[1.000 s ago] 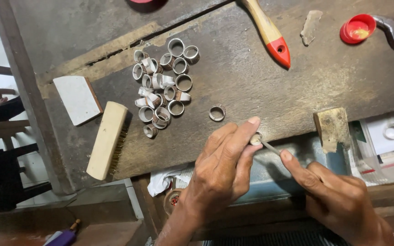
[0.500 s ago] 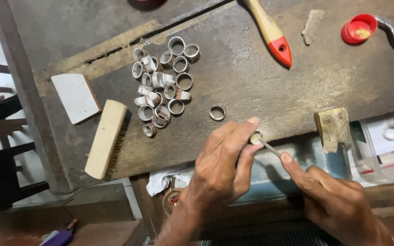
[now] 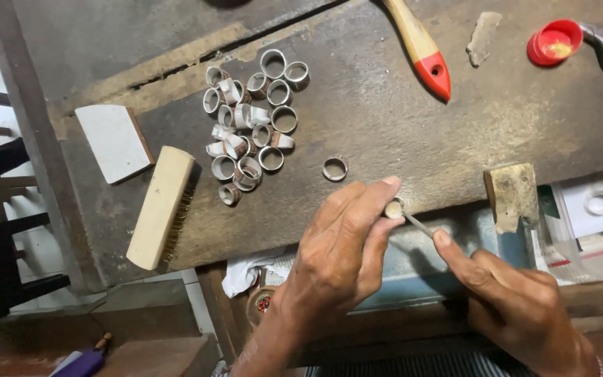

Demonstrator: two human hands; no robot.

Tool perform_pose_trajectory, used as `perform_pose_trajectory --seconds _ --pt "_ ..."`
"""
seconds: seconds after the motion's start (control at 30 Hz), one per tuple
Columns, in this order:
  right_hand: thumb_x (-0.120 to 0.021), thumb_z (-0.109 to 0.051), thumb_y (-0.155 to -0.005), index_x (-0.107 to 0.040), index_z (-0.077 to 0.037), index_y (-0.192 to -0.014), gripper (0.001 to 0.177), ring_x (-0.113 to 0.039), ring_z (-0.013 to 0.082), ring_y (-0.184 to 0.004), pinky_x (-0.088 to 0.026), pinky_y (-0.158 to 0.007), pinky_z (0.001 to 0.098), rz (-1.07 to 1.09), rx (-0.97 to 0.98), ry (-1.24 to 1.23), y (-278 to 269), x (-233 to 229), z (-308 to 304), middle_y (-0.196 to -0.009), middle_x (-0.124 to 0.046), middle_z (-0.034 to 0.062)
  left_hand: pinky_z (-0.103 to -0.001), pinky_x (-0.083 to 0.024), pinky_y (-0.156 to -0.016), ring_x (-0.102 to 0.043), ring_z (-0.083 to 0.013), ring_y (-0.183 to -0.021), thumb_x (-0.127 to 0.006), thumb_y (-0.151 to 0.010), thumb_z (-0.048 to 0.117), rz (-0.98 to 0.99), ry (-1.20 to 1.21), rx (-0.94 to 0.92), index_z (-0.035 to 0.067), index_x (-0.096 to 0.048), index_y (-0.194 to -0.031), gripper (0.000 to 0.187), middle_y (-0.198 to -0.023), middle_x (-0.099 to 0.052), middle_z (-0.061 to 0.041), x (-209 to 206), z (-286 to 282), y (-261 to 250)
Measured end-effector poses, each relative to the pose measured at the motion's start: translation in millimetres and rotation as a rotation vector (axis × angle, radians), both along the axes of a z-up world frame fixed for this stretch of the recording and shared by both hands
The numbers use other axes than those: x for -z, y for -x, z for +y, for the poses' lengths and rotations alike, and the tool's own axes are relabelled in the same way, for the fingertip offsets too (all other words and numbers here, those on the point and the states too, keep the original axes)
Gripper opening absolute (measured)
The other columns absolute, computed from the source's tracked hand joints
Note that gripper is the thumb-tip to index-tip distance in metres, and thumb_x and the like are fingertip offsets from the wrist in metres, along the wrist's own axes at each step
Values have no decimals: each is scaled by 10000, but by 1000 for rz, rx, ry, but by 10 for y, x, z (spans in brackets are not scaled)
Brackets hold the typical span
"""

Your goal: Filing the edges of a silver ring at a jewelry workshop to smooth the surface.

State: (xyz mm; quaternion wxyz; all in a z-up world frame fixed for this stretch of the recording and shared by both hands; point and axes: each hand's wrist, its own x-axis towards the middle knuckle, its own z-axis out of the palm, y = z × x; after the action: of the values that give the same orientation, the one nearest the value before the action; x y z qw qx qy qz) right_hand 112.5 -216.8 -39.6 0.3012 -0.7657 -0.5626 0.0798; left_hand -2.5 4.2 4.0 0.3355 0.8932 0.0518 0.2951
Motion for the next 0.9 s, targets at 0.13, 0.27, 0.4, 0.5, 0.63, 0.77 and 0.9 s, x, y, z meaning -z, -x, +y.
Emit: perform_pose_trajectory --seconds 0.13,0.27,0.4,0.5,0.63,0.77,0.9 --pt "-485 52 -987 -590 -12 -1418 448 -538 135 -594 -474 -606 297 -28 -15 -23 -42 -64 164 -789 -571 14 -443 -594 -1076 -701 -381 -1139 -633 -1066 -91 20 2 48 -121 -480 -1380 351 -1327 -645 -195 37 21 22" --pt "-457 140 -900 -575 -67 -1440 591 -442 158 -557 -453 -592 293 -31 -24 -12 -22 -40 47 -760 -512 -12 -446 -585 -1091 -680 -374 -1143 -656 -1066 -102 30 49 96 -104 -431 -1416 416 -1296 -642 -222 -35 89 28" --pt "-453 174 -911 -592 -30 -1426 571 -441 152 -560 -458 -581 305 -55 -30 -17 -22 -53 78 -762 -512 12 -449 -548 -1102 -649 -397 -1181 -599 -1078 -87 95 84 173 -77 -426 -1421 384 -1321 -628 -218 -68 127 51" --pt "-467 175 -917 -572 -36 -1445 578 -398 161 -541 -435 -554 308 -53 -48 -33 -45 -43 57 -744 -472 14 -442 -521 -1098 -628 -384 -1165 -593 -1071 -92 112 71 201 -73 -414 -1424 397 -1276 -623 -219 -139 185 25" --pt "-550 151 -914 -565 -42 -1455 575 -413 137 -558 -410 -527 318 12 -32 -24 -60 -52 128 -739 -477 9 -433 -544 -1058 -625 -370 -1128 -638 -1044 -156 104 58 247 -77 -393 -1435 469 -1217 -631 -220 -101 219 35" --pt "-499 182 -887 -548 -45 -1464 622 -369 154 -515 -431 -548 304 -28 -69 -16 -61 -30 47 -742 -465 5 -433 -536 -1010 -609 -363 -1083 -616 -1042 -163 107 76 244 -67 -408 -1414 437 -1111 -584 -210 -111 260 44" --pt "-576 133 -892 -585 -55 -1445 585 -384 169 -545 -389 -506 322 -66 -22 14 -65 -33 96 -748 -474 31 -420 -540 -1007 -604 -352 -1071 -641 -1036 -183 90 89 279 -70 -398 -1420 468 -1098 -583 -200 -60 281 34"
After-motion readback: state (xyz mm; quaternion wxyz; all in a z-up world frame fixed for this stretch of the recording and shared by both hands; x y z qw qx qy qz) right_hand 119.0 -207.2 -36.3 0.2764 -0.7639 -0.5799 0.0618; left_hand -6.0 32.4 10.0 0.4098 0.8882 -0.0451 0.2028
